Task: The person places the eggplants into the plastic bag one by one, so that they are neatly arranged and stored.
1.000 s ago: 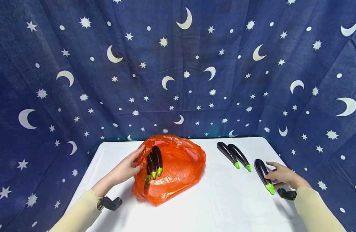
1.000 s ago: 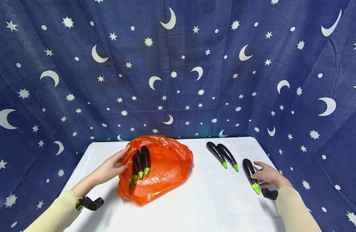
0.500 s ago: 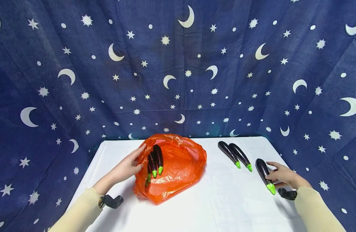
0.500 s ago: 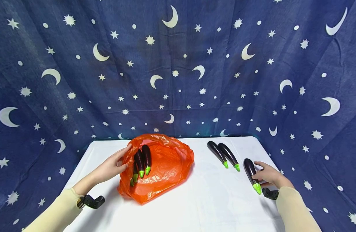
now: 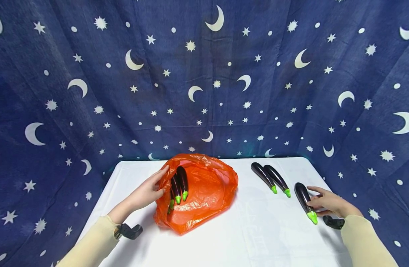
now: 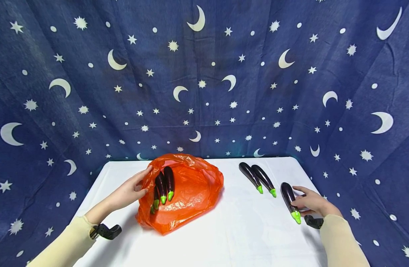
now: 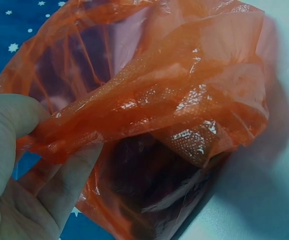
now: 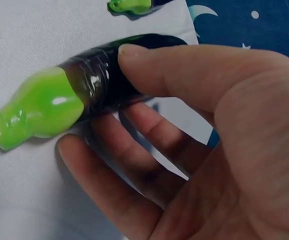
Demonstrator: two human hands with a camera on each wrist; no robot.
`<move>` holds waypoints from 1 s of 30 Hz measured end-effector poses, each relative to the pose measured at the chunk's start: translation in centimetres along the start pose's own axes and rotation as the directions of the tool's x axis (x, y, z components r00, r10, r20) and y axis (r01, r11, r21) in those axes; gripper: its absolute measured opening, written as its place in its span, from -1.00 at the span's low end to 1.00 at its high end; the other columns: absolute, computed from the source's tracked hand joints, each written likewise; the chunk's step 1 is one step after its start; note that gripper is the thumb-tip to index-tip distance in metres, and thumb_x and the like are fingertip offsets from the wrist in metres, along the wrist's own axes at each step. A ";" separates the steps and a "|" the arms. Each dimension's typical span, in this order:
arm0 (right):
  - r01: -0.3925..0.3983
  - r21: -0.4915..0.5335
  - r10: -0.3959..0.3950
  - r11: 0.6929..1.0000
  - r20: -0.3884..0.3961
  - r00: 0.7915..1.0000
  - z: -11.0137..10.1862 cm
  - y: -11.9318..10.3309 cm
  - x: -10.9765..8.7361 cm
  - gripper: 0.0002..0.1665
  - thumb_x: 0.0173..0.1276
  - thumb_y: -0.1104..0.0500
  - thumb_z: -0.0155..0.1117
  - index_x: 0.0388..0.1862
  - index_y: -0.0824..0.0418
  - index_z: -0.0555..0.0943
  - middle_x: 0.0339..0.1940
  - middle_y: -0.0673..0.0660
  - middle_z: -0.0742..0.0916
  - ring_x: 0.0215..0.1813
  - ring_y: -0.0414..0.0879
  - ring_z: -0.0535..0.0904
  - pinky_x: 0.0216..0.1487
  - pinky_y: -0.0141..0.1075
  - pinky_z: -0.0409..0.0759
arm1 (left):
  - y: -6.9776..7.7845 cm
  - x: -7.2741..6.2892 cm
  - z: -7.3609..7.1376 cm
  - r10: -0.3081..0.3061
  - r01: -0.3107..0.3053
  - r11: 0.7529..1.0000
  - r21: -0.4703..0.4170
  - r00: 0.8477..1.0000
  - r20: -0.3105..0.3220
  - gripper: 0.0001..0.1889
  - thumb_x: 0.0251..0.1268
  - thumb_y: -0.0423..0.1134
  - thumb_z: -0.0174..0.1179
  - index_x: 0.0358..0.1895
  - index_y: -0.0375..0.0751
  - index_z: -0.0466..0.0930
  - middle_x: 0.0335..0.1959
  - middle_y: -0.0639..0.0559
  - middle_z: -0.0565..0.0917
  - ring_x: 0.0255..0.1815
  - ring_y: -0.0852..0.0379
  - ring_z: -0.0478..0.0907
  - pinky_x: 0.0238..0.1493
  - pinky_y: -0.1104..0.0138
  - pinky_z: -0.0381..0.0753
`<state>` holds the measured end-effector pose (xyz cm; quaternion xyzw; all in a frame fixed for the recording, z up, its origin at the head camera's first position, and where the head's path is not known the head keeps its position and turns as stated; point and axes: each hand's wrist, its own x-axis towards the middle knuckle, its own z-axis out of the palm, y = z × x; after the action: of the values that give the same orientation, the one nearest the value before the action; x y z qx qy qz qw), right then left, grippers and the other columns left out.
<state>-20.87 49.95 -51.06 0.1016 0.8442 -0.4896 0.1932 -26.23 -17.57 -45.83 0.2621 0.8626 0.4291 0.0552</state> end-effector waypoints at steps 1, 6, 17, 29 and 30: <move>0.000 0.008 0.000 1.000 0.005 1.000 -0.1 0.1 0.0 0.09 0.36 0.23 0.38 0.59 0.49 -0.11 0.09 0.39 0.53 -0.09 0.05 0.64 -0.10 0.00 0.69 | 0.0 0.0 0.0 0.002 -0.002 1.000 -0.003 1.000 0.000 -0.14 0.31 -0.55 0.16 0.66 -0.16 0.05 0.62 -0.28 0.08 0.53 -0.27 0.20 0.30 -0.05 0.45; -0.001 0.029 0.001 1.000 0.016 1.000 -0.3 0.6 0.3 0.10 0.38 0.24 0.37 0.61 0.47 -0.14 0.13 0.41 0.50 -0.10 0.04 0.64 -0.12 -0.03 0.68 | -0.2 -0.1 0.0 -0.003 0.003 1.000 -0.009 1.000 0.000 -0.14 0.32 -0.55 0.16 0.66 -0.14 0.05 0.63 -0.26 0.06 0.54 -0.27 0.18 0.30 -0.04 0.45; -0.006 0.067 0.003 0.998 0.040 0.999 -0.6 1.4 0.7 0.12 0.35 0.27 0.38 0.62 0.44 -0.14 -0.02 0.27 0.54 -0.14 0.04 0.63 -0.18 -0.04 0.67 | 0.0 0.1 0.0 -0.017 0.017 1.000 0.003 1.000 0.002 -0.13 0.31 -0.53 0.16 0.67 -0.11 0.03 0.62 -0.25 0.09 0.49 -0.25 0.27 0.29 -0.01 0.48; 0.014 0.088 -0.020 0.996 0.068 0.997 -0.4 1.2 0.5 0.12 0.34 0.30 0.37 0.62 0.44 -0.16 -0.17 0.15 0.49 -0.18 0.01 0.60 -0.24 -0.08 0.67 | 0.1 0.1 0.0 -0.011 0.011 1.000 0.001 1.000 -0.001 -0.15 0.34 -0.52 0.16 0.66 -0.14 0.04 0.63 -0.26 0.08 0.52 -0.26 0.23 0.31 -0.01 0.47; 0.012 0.089 -0.018 0.996 0.068 0.998 -0.3 1.1 0.5 0.13 0.34 0.30 0.37 0.62 0.44 -0.17 -0.17 0.16 0.49 -0.18 0.01 0.60 -0.23 -0.08 0.68 | 0.1 0.1 0.0 -0.011 0.011 1.000 0.004 1.000 -0.002 -0.15 0.33 -0.52 0.16 0.66 -0.13 0.04 0.63 -0.26 0.08 0.52 -0.26 0.23 0.31 -0.02 0.46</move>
<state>-20.96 50.80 -51.99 0.0867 0.8154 -0.5310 0.2137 -26.27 -17.44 -45.73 0.2569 0.8650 0.4273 0.0562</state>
